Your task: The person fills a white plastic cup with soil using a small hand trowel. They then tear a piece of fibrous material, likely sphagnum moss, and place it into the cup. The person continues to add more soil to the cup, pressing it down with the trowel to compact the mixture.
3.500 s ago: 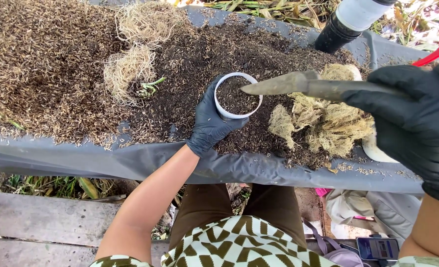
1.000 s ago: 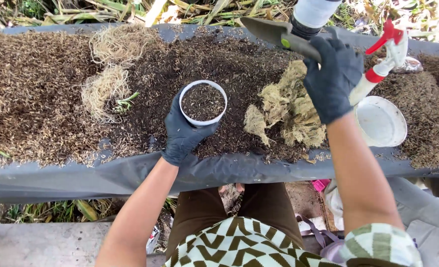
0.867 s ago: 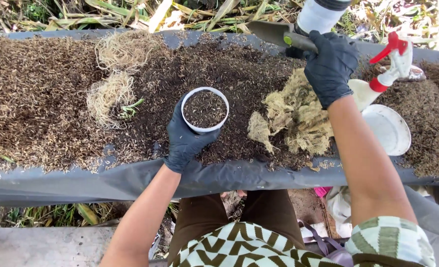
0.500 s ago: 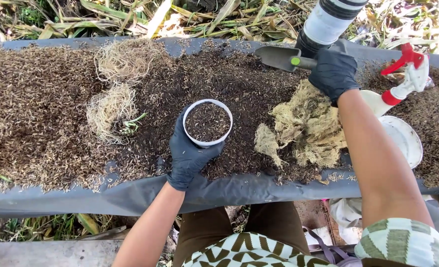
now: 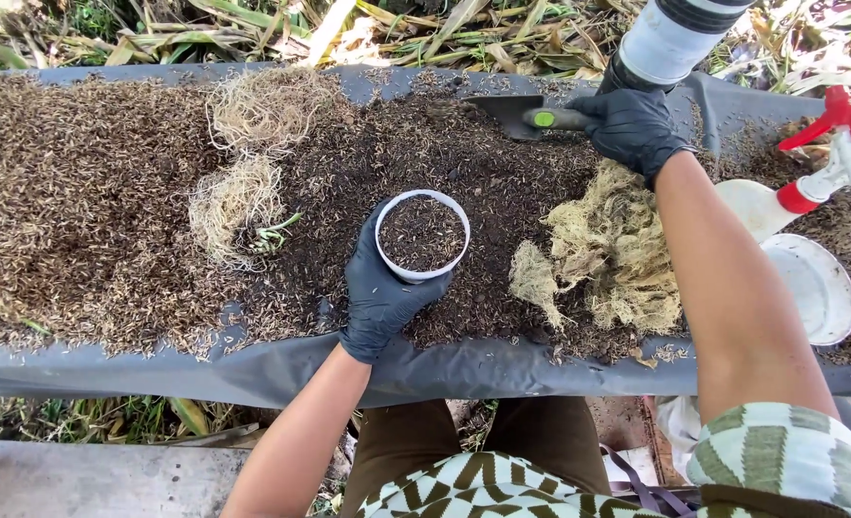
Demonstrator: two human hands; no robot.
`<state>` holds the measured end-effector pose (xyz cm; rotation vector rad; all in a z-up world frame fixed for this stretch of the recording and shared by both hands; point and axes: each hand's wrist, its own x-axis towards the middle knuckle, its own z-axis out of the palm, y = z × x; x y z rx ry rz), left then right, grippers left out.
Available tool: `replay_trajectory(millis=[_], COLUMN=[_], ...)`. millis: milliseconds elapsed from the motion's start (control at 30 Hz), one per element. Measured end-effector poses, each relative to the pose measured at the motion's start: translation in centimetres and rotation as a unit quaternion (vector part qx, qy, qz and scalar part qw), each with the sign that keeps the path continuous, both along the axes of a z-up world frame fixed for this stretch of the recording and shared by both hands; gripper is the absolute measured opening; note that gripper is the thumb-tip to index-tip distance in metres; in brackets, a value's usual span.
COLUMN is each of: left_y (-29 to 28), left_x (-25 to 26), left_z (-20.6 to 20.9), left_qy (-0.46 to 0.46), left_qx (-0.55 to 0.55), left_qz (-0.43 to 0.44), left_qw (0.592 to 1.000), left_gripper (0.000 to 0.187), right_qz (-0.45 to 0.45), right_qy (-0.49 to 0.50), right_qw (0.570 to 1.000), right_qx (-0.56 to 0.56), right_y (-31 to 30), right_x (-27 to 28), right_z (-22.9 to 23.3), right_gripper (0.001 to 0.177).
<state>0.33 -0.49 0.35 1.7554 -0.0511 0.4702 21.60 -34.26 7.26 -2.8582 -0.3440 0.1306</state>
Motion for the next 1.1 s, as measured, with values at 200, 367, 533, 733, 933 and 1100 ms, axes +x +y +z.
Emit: replay_trajectory(millis=[200, 367, 533, 733, 933, 1100], left_y=[0.2, 0.2, 0.2, -0.2, 0.1, 0.2], left_x=[-0.1, -0.3, 0.0, -0.1, 0.0, 0.1], left_z=[0.0, 0.4, -0.4, -0.3, -0.1, -0.2], left_qy=[-0.053, -0.053, -0.051, -0.033, -0.071, -0.034], left_qx=[-0.02, -0.013, 0.0, -0.013, -0.031, -0.037], left_qz=[-0.006, 0.011, 0.003, -0.007, -0.025, -0.02], left_qw=[0.998, 0.998, 0.999, 0.999, 0.997, 0.999], left_gripper=[0.096, 0.094, 0.097, 0.096, 0.096, 0.102], right_qz=[0.058, 0.115, 0.037, 0.004, 0.036, 0.048], right_qy=[-0.159, -0.249, -0.247, -0.241, -0.178, -0.134], right_qw=[0.985, 0.959, 0.965, 0.962, 0.971, 0.965], right_qx=[-0.032, -0.075, -0.076, -0.128, -0.154, -0.219], right_y=[0.3, -0.7, -3.7, -0.6, 0.5, 2.2], right_x=[-2.5, -8.3, -11.7, -9.1, 2.3, 6.6], right_z=[1.0, 4.4, 4.7, 5.5, 0.4, -0.6], right_gripper=[0.028, 0.032, 0.04, 0.046, 0.063, 0.083])
